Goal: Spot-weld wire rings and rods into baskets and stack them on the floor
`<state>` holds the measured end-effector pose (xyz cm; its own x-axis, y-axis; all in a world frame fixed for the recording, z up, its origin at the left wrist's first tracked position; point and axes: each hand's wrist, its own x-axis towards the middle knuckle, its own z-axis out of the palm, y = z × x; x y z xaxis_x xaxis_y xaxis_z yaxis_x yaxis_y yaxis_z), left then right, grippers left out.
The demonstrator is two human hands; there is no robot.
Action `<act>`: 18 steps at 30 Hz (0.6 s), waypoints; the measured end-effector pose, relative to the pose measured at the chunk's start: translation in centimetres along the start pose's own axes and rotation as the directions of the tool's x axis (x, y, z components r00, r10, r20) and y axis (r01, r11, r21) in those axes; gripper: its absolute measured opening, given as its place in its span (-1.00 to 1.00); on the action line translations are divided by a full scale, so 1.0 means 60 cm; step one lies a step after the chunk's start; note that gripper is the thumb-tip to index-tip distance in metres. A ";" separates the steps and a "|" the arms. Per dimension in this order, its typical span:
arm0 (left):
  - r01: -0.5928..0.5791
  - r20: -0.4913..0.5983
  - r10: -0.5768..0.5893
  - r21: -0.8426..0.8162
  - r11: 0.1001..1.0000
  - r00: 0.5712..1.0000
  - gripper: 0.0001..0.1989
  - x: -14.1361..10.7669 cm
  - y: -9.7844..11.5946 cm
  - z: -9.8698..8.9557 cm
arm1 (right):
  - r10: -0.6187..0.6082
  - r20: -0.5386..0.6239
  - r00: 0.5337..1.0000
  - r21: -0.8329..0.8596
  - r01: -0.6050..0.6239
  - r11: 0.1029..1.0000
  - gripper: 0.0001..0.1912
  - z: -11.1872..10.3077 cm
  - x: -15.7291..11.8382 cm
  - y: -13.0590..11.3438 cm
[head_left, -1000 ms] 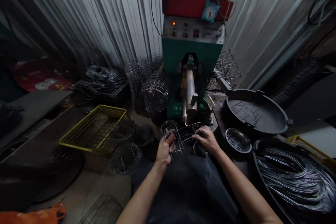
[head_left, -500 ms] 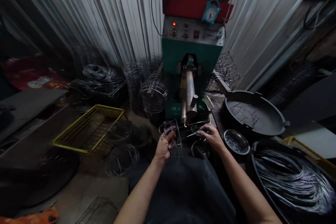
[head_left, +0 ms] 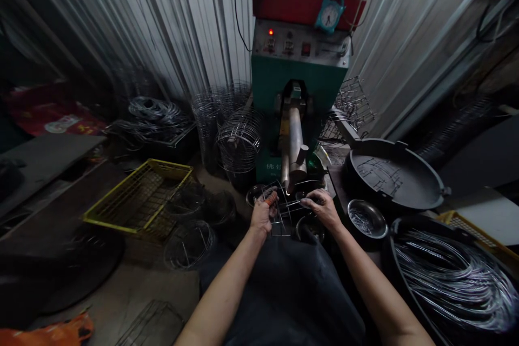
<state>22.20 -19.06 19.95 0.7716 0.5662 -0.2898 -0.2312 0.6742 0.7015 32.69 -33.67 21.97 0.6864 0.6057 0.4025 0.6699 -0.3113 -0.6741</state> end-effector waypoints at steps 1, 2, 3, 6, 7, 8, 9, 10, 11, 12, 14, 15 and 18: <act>0.005 0.003 -0.005 0.000 1.000 1.000 -0.60 0.002 0.000 0.001 | -0.001 -0.001 1.000 -0.001 0.001 1.000 -0.71 0.000 0.002 0.003; 0.011 0.004 -0.011 0.000 1.000 1.000 -0.60 0.005 0.000 0.002 | -0.002 -0.001 1.000 -0.001 0.002 1.000 -0.72 0.001 0.004 0.007; 0.018 0.002 -0.018 0.000 1.000 1.000 -0.60 0.008 0.000 0.002 | -0.002 0.002 1.000 0.002 0.002 1.000 -0.72 0.001 0.006 0.010; 0.047 -0.011 -0.047 0.003 0.999 0.999 -0.60 0.016 0.001 0.003 | 0.002 0.007 1.000 0.018 -0.002 1.000 -0.72 0.002 0.013 0.016; 0.053 -0.013 -0.053 0.004 0.999 0.999 -0.60 0.018 0.001 0.003 | 0.006 0.008 1.000 0.023 -0.006 1.000 -0.72 0.002 0.016 0.017; 0.054 -0.012 -0.054 0.004 0.999 0.998 -0.61 0.021 0.001 0.004 | 0.011 0.010 1.000 0.028 -0.011 1.000 -0.72 0.002 0.019 0.018; 0.051 -0.007 -0.051 0.003 0.999 0.999 -0.62 0.023 0.001 0.004 | 0.018 0.010 1.000 0.030 -0.018 0.999 -0.72 0.002 0.021 0.019; 0.049 -0.002 -0.049 0.000 0.999 0.999 -0.64 0.025 0.001 0.004 | 0.026 0.010 1.000 0.032 -0.026 0.999 -0.72 0.002 0.024 0.020; 0.047 0.001 -0.047 -0.003 0.999 0.999 -0.64 0.028 0.001 0.005 | 0.035 0.009 0.999 0.033 -0.035 0.999 -0.72 0.002 0.026 0.021; 0.050 0.003 -0.050 -0.005 0.999 0.999 -0.65 0.030 0.001 0.006 | 0.046 0.008 0.999 0.035 -0.046 0.998 -0.72 0.002 0.028 0.021; 0.061 -0.002 -0.061 -0.005 0.998 0.998 -0.66 0.034 0.001 0.007 | 0.068 0.005 0.998 0.042 -0.068 0.997 -0.72 0.003 0.030 0.024; 0.068 -0.005 -0.068 -0.003 0.998 0.998 -0.66 0.036 0.001 0.008 | 0.077 0.004 0.997 0.046 -0.077 0.996 -0.71 0.004 0.032 0.025; 0.089 -0.005 -0.089 -0.002 0.996 0.996 -0.68 0.042 0.001 0.010 | 0.093 0.007 0.996 0.060 -0.093 0.994 -0.71 0.005 0.034 0.029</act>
<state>24.50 -17.85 19.67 0.7859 0.5064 -0.3548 -0.1629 0.7231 0.6712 35.18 -32.75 21.46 0.7437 0.5790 0.3342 0.5848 -0.3214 -0.7448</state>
